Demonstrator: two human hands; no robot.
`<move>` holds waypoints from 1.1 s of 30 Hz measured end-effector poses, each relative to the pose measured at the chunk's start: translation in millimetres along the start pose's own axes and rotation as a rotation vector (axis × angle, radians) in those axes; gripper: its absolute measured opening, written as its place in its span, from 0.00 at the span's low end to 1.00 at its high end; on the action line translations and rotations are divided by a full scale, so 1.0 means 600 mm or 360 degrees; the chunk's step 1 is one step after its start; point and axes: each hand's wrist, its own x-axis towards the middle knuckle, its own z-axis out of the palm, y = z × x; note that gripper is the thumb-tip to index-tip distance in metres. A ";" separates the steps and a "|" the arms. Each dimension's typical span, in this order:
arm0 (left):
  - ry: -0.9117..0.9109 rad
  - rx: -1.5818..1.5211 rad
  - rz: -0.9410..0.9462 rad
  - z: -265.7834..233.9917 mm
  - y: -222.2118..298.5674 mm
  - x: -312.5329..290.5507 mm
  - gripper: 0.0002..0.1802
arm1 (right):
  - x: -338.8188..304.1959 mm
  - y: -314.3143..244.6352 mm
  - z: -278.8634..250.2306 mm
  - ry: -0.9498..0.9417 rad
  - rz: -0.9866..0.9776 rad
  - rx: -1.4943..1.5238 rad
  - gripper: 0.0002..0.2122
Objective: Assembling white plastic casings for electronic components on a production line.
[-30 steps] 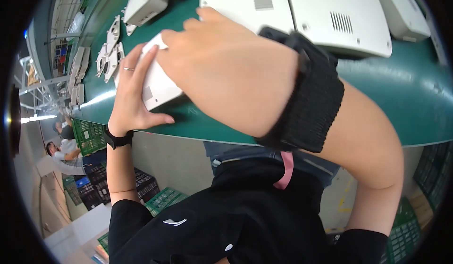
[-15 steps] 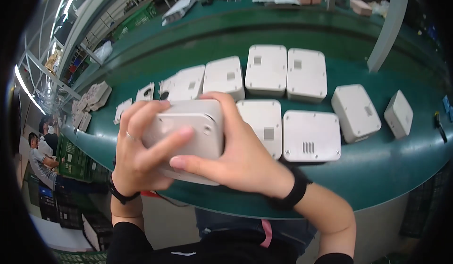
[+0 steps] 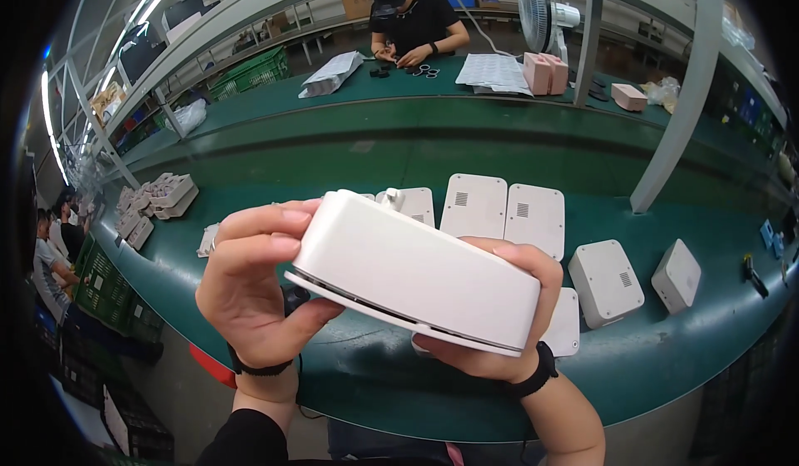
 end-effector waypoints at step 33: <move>0.0151 -0.0172 0.0167 0.001 -0.001 -0.006 0.18 | 0.004 0.004 0.012 0.0036 -0.0153 -0.0064 0.38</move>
